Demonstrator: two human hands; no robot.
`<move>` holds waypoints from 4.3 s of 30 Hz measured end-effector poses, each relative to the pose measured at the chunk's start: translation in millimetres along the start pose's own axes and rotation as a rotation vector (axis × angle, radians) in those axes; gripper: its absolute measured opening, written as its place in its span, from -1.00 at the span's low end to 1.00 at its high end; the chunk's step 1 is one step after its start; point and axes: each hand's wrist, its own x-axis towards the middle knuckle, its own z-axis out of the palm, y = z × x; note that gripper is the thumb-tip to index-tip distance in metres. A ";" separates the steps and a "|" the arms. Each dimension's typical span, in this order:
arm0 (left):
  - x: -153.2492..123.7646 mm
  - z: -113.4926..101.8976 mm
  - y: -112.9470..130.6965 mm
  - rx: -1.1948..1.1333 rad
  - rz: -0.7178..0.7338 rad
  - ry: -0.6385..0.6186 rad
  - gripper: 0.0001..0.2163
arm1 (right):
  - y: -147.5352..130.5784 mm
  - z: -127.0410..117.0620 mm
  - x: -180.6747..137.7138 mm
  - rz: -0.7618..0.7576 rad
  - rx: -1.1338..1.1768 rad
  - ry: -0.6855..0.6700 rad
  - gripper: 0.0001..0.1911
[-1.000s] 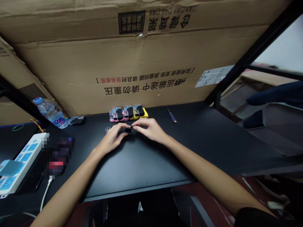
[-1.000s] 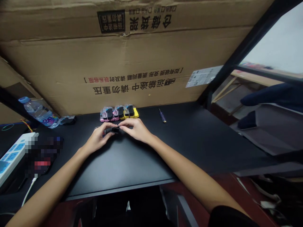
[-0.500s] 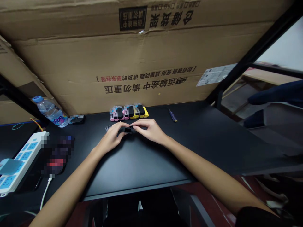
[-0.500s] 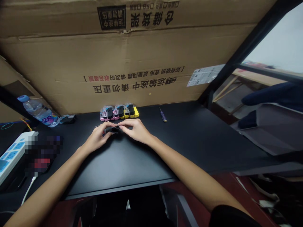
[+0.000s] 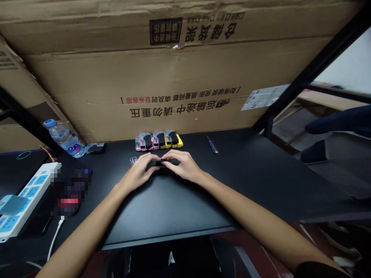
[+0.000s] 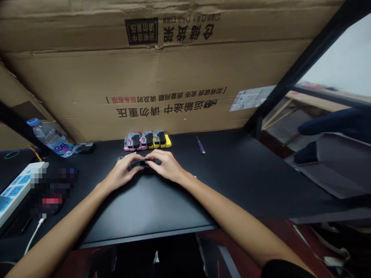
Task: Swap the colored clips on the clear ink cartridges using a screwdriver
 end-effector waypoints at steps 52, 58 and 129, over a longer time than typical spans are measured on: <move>-2.0 -73.4 -17.9 0.424 -0.339 -0.117 -0.67 | 28.6 -6.6 1.5 0.341 -0.063 -0.146 -0.75; -5.7 -76.6 -13.3 0.394 -0.420 -0.199 -0.48 | 31.6 -9.4 2.7 0.330 -0.074 -0.180 -0.69; -2.4 -0.7 -29.0 -0.600 -0.425 0.007 -0.53 | 11.0 13.8 -7.0 0.095 -0.016 -0.195 -0.90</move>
